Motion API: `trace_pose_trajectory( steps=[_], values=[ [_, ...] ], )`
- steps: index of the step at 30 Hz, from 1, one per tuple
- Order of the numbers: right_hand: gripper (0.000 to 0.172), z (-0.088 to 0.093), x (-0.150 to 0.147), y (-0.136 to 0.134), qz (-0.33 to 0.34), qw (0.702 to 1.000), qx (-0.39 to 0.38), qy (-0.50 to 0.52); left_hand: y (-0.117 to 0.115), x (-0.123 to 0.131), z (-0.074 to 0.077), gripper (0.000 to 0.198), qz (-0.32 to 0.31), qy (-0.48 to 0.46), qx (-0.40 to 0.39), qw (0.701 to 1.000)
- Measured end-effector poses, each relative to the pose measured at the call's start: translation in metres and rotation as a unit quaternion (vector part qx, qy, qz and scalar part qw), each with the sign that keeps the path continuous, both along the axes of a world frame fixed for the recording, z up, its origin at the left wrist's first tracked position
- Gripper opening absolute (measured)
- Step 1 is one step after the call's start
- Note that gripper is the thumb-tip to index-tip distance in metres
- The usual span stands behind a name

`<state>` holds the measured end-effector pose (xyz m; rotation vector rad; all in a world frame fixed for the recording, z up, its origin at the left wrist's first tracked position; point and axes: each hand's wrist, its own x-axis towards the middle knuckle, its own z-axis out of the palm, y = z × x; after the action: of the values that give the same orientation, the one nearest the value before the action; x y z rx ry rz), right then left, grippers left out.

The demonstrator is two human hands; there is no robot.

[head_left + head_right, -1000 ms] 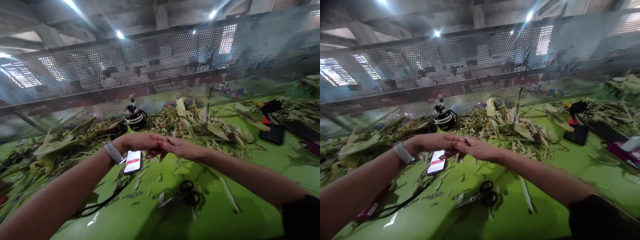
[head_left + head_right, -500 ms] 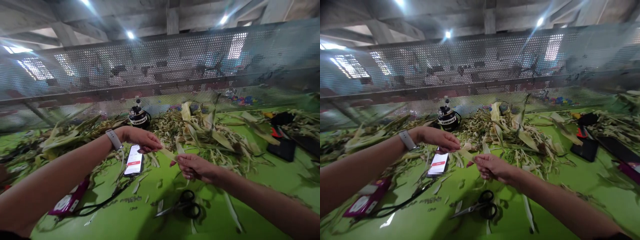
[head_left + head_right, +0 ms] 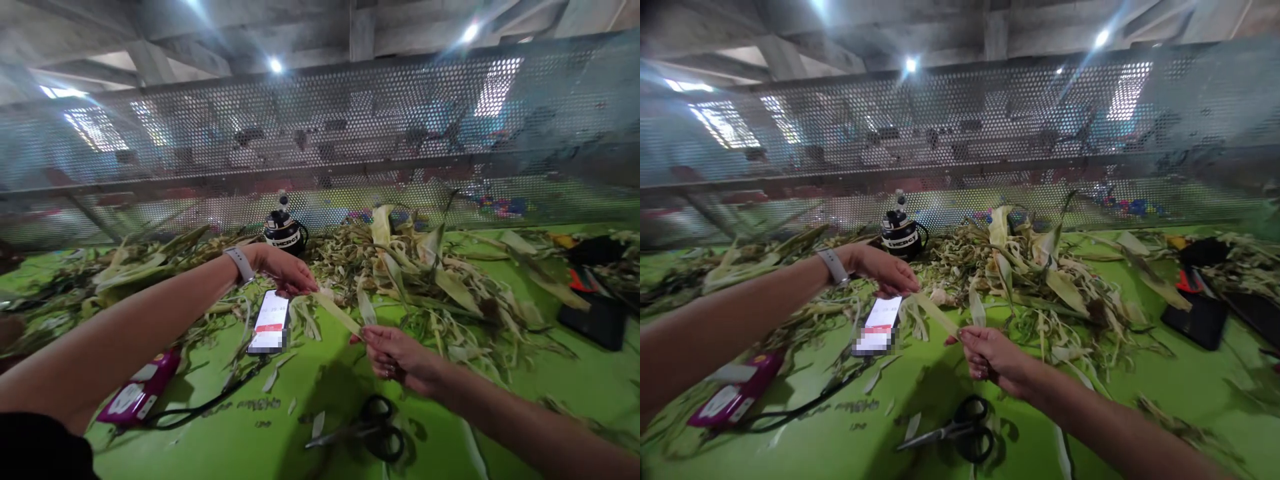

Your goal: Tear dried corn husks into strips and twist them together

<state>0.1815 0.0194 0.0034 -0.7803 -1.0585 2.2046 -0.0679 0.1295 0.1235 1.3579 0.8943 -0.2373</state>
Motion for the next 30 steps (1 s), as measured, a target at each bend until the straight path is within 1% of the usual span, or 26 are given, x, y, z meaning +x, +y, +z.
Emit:
trace_pose_trajectory(
  steps=[4, 8, 11, 12, 16, 18, 21, 24, 27, 30],
  values=[
    [0.036, -0.007, -0.005, 0.001, -0.005, 0.998, 0.052, -0.031, 0.008, -0.003, -0.002, 0.034, -0.017, 0.020, 0.001, 1.000],
    [0.041, -0.012, -0.007, 0.002, -0.006, 0.994, 0.084, -0.068, 0.012, -0.003, -0.002, 0.031, 0.016, 0.044, 0.007, 0.999],
    [0.037, -0.017, -0.007, 0.003, -0.005, 0.996, 0.073, -0.054, 0.014, 0.000, -0.001, 0.026, 0.079, 0.063, 0.009, 0.995],
    [0.035, -0.018, -0.007, 0.003, -0.004, 0.997, 0.064, -0.044, 0.015, 0.001, 0.000, 0.025, 0.091, 0.068, 0.009, 0.994],
    [0.033, -0.018, -0.006, 0.000, 0.014, 1.000, 0.016, -0.015, 0.021, 0.003, 0.001, 0.019, 0.072, 0.061, -0.013, 0.995],
    [0.033, -0.015, -0.005, -0.003, 0.008, 1.000, 0.000, 0.001, 0.023, 0.003, -0.002, 0.018, 0.099, 0.027, -0.018, 0.995],
    [0.033, -0.006, -0.005, -0.004, -0.034, 0.999, -0.013, 0.034, 0.020, 0.005, -0.014, 0.021, 0.167, -0.047, -0.001, 0.985],
    [0.031, 0.006, -0.003, -0.003, -0.078, 0.995, -0.031, 0.059, 0.011, 0.013, -0.036, 0.033, 0.236, -0.115, 0.017, 0.965],
    [0.030, 0.017, 0.000, 0.000, -0.116, 0.990, -0.049, 0.071, 0.004, 0.025, -0.058, 0.033, 0.317, -0.162, 0.030, 0.934],
    [0.026, 0.024, 0.003, 0.003, -0.147, 0.985, -0.049, 0.076, -0.002, 0.038, -0.070, 0.036, 0.401, -0.183, 0.046, 0.897]
  ],
)
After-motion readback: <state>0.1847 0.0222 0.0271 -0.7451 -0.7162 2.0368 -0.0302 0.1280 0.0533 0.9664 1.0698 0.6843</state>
